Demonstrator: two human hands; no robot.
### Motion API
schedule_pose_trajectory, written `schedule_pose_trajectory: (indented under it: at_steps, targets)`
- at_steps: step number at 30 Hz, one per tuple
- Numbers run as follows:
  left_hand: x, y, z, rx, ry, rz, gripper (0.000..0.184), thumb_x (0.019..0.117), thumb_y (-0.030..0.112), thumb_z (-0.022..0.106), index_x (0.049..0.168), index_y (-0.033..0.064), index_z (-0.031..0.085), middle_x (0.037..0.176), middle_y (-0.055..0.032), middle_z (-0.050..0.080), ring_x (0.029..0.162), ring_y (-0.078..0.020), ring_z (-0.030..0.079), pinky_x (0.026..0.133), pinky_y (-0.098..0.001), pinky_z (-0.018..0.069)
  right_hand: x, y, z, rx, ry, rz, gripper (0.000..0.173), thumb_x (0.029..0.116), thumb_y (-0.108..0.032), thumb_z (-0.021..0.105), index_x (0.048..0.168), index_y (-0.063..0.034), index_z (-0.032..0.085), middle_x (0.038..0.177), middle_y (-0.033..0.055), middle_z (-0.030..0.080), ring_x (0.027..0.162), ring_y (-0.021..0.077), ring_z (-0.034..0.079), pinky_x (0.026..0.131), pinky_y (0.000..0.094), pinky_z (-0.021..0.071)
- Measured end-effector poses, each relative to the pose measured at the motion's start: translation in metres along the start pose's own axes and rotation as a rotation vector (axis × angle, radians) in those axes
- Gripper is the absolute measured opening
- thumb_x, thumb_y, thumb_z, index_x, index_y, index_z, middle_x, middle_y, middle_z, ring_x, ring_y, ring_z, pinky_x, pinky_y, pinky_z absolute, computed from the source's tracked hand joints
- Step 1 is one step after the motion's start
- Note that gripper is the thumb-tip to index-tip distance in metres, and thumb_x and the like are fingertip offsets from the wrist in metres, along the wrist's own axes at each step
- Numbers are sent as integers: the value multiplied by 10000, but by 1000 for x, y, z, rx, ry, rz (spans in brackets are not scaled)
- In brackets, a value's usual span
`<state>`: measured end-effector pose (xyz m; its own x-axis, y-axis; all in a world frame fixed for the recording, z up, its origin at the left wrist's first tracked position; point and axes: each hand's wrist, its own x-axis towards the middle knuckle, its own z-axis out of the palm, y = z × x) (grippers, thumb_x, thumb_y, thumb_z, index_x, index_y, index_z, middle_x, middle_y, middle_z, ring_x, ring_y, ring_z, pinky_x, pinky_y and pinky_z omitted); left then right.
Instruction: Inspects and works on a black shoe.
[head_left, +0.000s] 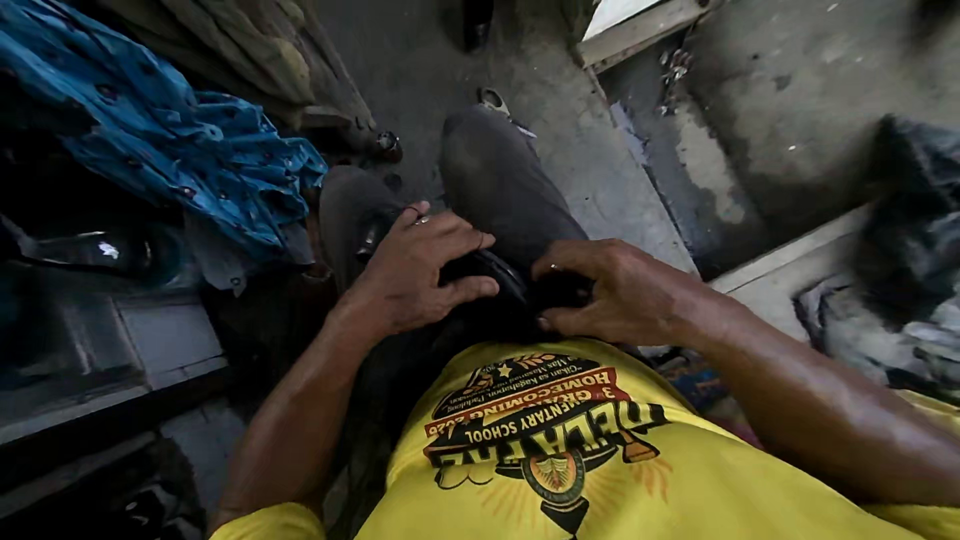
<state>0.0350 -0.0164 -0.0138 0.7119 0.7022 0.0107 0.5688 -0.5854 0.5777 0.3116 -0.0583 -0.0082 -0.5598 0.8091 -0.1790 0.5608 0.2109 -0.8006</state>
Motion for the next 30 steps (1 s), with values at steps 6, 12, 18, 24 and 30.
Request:
schedule_pose_trajectory:
  at_steps: [6, 12, 18, 24, 30]
  targets:
    - [-13, 5, 2, 60, 138, 0, 423, 950, 491, 668, 1180, 149, 763, 1095, -43, 693, 1046, -192, 631, 1027, -539, 390, -37, 28, 33, 231, 295, 105, 408, 877, -92, 642, 1281, -64, 594, 1207, 49, 603, 983, 77, 643, 835, 263, 584]
    - [-11, -3, 5, 8, 70, -20, 472, 957, 546, 615, 1218, 178, 751, 1200, -8, 707, 1189, -176, 618, 1158, -599, 289, -35, 4, 27, 16, 332, -110, 331, 954, -199, 616, 1247, -50, 656, 1128, 44, 651, 945, 60, 635, 799, 229, 571]
    - [-7, -7, 6, -12, 15, -41, 484, 991, 569, 542, 1251, 209, 735, 1234, 36, 718, 1220, -130, 620, 1187, -581, 260, -20, -9, 35, -80, 286, -214, 249, 966, -169, 611, 1157, -51, 718, 1104, 56, 668, 875, 57, 648, 726, 206, 570]
    - [-4, -7, 11, -14, 50, -21, 417, 986, 533, 575, 1167, 209, 764, 1115, 34, 731, 1102, -126, 641, 1099, -540, 335, -17, -23, 46, -295, 282, -112, 226, 959, -153, 584, 1102, -53, 728, 1020, 104, 637, 631, 157, 613, 486, 316, 510]
    - [-3, -9, 18, -18, 87, -10, 370, 986, 513, 596, 1107, 215, 779, 1056, 43, 739, 1044, -118, 653, 1073, -528, 355, -16, -33, 45, -372, 234, -41, 197, 955, -168, 572, 1034, -62, 718, 943, 98, 604, 579, 189, 586, 453, 354, 487]
